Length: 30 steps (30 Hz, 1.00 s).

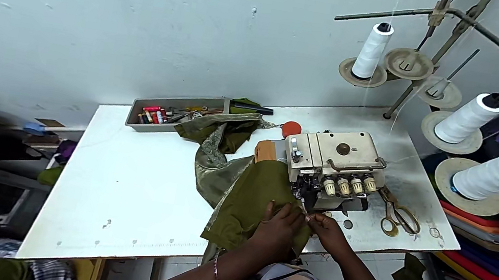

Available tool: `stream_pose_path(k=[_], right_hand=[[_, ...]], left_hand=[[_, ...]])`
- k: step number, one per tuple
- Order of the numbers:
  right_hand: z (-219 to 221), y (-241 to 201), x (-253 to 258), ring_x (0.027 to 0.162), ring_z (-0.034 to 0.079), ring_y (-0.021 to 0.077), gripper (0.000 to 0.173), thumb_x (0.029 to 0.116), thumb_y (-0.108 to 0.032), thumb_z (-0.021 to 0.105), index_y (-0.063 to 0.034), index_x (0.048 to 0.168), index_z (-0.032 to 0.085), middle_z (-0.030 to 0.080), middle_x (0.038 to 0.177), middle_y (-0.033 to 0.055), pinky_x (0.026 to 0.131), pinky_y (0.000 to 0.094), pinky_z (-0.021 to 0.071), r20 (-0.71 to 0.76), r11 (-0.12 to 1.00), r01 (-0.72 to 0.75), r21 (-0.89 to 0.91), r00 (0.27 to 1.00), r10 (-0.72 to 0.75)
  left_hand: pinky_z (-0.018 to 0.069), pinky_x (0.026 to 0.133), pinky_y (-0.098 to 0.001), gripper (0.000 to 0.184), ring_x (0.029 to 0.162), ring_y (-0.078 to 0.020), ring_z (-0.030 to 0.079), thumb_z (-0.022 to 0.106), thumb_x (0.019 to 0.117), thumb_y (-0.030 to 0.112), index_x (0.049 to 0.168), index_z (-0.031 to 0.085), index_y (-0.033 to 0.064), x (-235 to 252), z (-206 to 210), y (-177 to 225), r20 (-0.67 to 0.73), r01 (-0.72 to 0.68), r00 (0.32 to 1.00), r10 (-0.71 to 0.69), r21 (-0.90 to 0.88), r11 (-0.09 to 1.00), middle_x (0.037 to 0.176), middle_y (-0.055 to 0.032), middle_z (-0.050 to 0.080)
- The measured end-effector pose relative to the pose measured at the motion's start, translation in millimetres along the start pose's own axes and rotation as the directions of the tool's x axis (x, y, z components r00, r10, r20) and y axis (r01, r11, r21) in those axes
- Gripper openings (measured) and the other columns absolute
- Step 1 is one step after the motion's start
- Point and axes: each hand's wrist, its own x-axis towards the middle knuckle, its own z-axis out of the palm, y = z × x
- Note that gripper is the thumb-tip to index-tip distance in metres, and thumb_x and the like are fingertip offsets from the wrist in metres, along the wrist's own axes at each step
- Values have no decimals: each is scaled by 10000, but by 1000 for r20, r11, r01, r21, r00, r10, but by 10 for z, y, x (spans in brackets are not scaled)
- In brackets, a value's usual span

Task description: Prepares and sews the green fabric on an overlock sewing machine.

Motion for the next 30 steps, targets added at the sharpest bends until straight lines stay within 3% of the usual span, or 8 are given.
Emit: stream_pose_path(k=[8, 14, 19, 23, 30], right_hand=[[-11, -18, 35, 745, 587, 133, 226, 1050, -157, 585, 31, 973, 683, 641, 817, 96, 747, 332, 501, -4, 1000, 3, -10, 1000, -3], [1, -62, 17, 701, 565, 88, 192, 1030, -138, 619, 23, 942, 673, 623, 773, 59, 702, 276, 486, 13, 999, -9, 51, 1000, 8], [7, -41, 29, 665, 528, 67, 180, 1014, -129, 641, 14, 906, 659, 588, 727, 27, 671, 258, 458, 75, 999, -27, 40, 997, 24], [38, 7, 34, 686, 575, 87, 192, 1028, -129, 614, 30, 934, 667, 609, 752, 50, 707, 277, 513, 118, 998, -39, 51, 993, 32], [10, -34, 16, 712, 607, 88, 172, 1030, -127, 616, 32, 975, 650, 630, 804, 57, 707, 266, 535, 152, 988, -106, 112, 984, 89]], left_hand=[[84, 1194, -699, 568, 1580, -291, 180, 479, 1044, 78, 1594, 388, 186, 38, 3, -42, -13, 84, 996, -84, -27, 996, 1685, 15, 305], [88, 1177, -719, 608, 1581, -302, 165, 498, 1025, 26, 1594, 391, 210, 45, -7, -65, -45, 120, 992, -121, -12, 993, 1679, 28, 315], [149, 1156, -731, 553, 1546, -320, 259, 553, 999, 13, 1516, 509, 203, 49, 14, -86, -145, 132, 980, -133, -19, 991, 1611, -3, 427], [263, 1111, -715, 431, 1449, -330, 440, 613, 958, -21, 1359, 661, 129, 28, 79, -144, -283, -28, 959, 27, 1, 1000, 1462, -60, 594], [170, 1164, -712, 487, 1514, -299, 342, 576, 975, -12, 1428, 607, 163, 57, -8, -137, -173, 43, 984, -44, -12, 999, 1527, -21, 535]])
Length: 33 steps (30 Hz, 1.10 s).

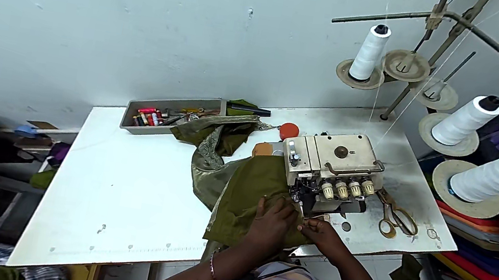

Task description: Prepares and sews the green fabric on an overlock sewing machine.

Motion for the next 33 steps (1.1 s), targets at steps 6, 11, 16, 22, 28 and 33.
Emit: stream_pose_path(k=[6, 11, 16, 22, 28, 33], right_hand=[[29, -21, 6, 720, 622, 93, 168, 1033, -124, 609, 37, 1007, 648, 632, 830, 60, 710, 279, 558, 16, 999, -28, 23, 999, 27], [79, -57, 3, 729, 629, 90, 156, 1031, -102, 605, 46, 994, 638, 619, 836, 57, 728, 272, 571, -1, 999, -32, 37, 999, 32], [80, 37, 36, 763, 631, 87, 162, 1034, -97, 595, 43, 971, 646, 637, 835, 61, 776, 277, 558, -15, 999, 32, 37, 999, -32], [119, 133, 32, 791, 637, 93, 177, 1047, -112, 557, 11, 969, 657, 649, 844, 44, 801, 288, 549, -14, 984, 92, 154, 996, -91], [256, 293, -14, 1044, 637, 74, 230, 1059, -107, 505, 23, 1204, 626, 678, 1117, 53, 985, 285, 508, 24, 952, 122, 281, 991, -134], [423, 472, -5, 1008, 675, 85, 227, 1045, -92, 511, 23, 1211, 616, 709, 1074, 47, 972, 305, 540, -20, 893, 192, 408, 979, -201]], left_hand=[[142, 1168, -716, 544, 1553, -310, 254, 548, 995, -22, 1485, 557, 214, 9, -35, -13, 27, 68, 997, -68, 16, 998, 1603, 7, 449], [218, 1138, -713, 329, 1447, -307, 446, 641, 950, 5, 1224, 745, 154, -24, 54, -98, -116, -129, 985, 131, 20, 991, 1376, -36, 655], [88, 1176, -722, 375, 1512, -300, 349, 482, 1045, 332, 1288, 697, 144, -36, 0, -95, -34, -126, 992, 125, -38, 991, 1440, -44, 610], [82, 1188, -717, 417, 1550, -305, 273, 543, 1058, 355, 1405, 619, 138, -17, 47, -103, -22, -64, 998, 63, -32, 997, 1546, -48, 518], [99, 1183, -720, 350, 1527, -294, 327, 521, 1055, 191, 1380, 642, 148, -36, 96, -108, -26, -113, 993, 113, -14, 993, 1503, -45, 561], [80, 1183, -725, 431, 1550, -291, 270, 587, 1015, 162, 1446, 586, 148, -88, 51, -63, 34, -64, 997, 64, -3, 998, 1570, -30, 487]])
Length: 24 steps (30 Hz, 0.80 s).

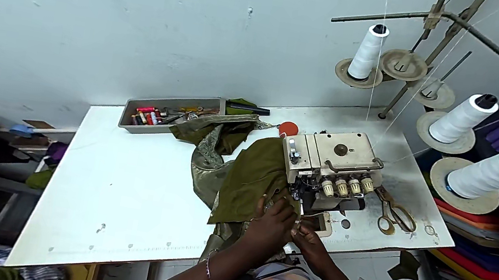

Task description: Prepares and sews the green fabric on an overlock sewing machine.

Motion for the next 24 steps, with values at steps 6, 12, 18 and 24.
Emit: stream_pose_path(k=[6, 12, 18, 24], right_hand=[[185, -110, -137, 668, 643, 85, 252, 1094, -178, 396, -48, 1273, 518, 633, 856, 9, 640, 274, 583, -23, 994, -88, 57, 996, 89], [143, 29, -150, 637, 516, 49, 199, 1079, -155, 465, -39, 959, 573, 520, 737, -20, 643, 228, 467, -90, 980, -36, -196, 996, 19], [141, 51, -192, 854, 650, 43, 114, 1043, -108, 538, -28, 1077, 611, 682, 909, 0, 827, 244, 535, -32, 996, -13, -90, 999, 10], [170, 29, -161, 828, 676, 83, 123, 1068, -109, 491, -25, 1114, 568, 680, 906, 27, 793, 277, 567, -47, 999, -37, -40, 998, 35]], left_hand=[[77, 1179, -728, 567, 1577, -281, 200, 517, 1016, 16, 1545, 478, 218, -45, 12, 19, 36, 63, 997, -63, -6, 998, 1651, 27, 375], [175, 1148, -736, 429, 1522, -298, 337, 642, 976, 114, 1402, 635, 158, -135, 135, 38, -110, -28, 993, 29, 13, 1000, 1533, -15, 535], [108, 1176, -715, 494, 1559, -282, 249, 587, 1019, 186, 1509, 523, 182, -126, 79, 76, -12, 27, 1000, -27, 3, 1000, 1606, 13, 446], [89, 1185, -709, 497, 1563, -268, 241, 541, 1029, 107, 1520, 509, 177, -84, 27, 84, 2, 56, 998, -56, 5, 998, 1607, 14, 444]])
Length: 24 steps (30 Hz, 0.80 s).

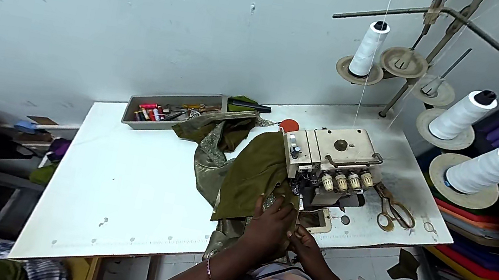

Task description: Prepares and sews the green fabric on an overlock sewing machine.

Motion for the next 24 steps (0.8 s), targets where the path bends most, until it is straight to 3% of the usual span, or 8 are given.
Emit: stream_pose_path(k=[7, 11, 15, 18, 20, 24], right_hand=[[-48, -121, 77, 846, 690, 132, 192, 1084, -123, 478, 12, 1181, 575, 679, 967, 83, 800, 315, 591, -97, 997, -62, 43, 993, 66], [-79, -160, 138, 822, 671, 115, 187, 1080, -117, 484, 16, 1155, 591, 667, 940, 71, 773, 295, 576, -133, 999, -46, 21, 990, 48], [-80, -158, 162, 896, 694, 163, 234, 1093, -137, 460, 33, 1193, 586, 674, 1012, 118, 838, 347, 597, -145, 996, -52, 67, 987, 62], [-52, -158, 108, 1002, 674, 160, 284, 1099, -134, 414, 50, 1277, 536, 646, 1128, 124, 922, 349, 566, -56, 989, -76, 123, 995, 83], [-37, -111, 72, 1036, 666, 111, 328, 1033, -84, 500, 63, 1325, 517, 663, 1170, 102, 951, 301, 549, 33, 997, -34, 75, 999, 32], [-4, -90, 52, 1003, 670, 41, 258, 1010, -41, 564, 80, 1236, 591, 706, 1109, 77, 939, 237, 542, 73, 998, 26, -61, 997, -22]], left_hand=[[77, 1185, -709, 548, 1575, -275, 190, 569, 1010, 84, 1541, 483, 191, 48, 9, -23, 16, -2, 1000, 2, -1, 1000, 1632, 20, 398], [47, 1189, -715, 538, 1583, -278, 172, 557, 1020, 107, 1545, 478, 193, 86, -42, -24, 41, 8, 999, -8, -15, 1000, 1638, 17, 396], [59, 1181, -729, 550, 1581, -294, 174, 542, 1015, 68, 1546, 476, 198, 118, -41, -37, 31, 12, 999, -12, -7, 1000, 1639, 6, 391], [47, 1190, -713, 555, 1586, -290, 151, 507, 1036, 51, 1565, 447, 204, 136, -91, -18, 58, 44, 997, -43, -16, 999, 1652, 11, 370], [49, 1194, -706, 543, 1587, -289, 148, 510, 1044, 81, 1568, 443, 205, 149, -104, -19, 58, 56, 997, -55, -25, 998, 1652, 5, 369], [76, 1196, -704, 451, 1572, -287, 206, 525, 1046, 107, 1487, 555, 195, 163, -62, -44, -7, 25, 1000, -25, -23, 999, 1582, -2, 474]])
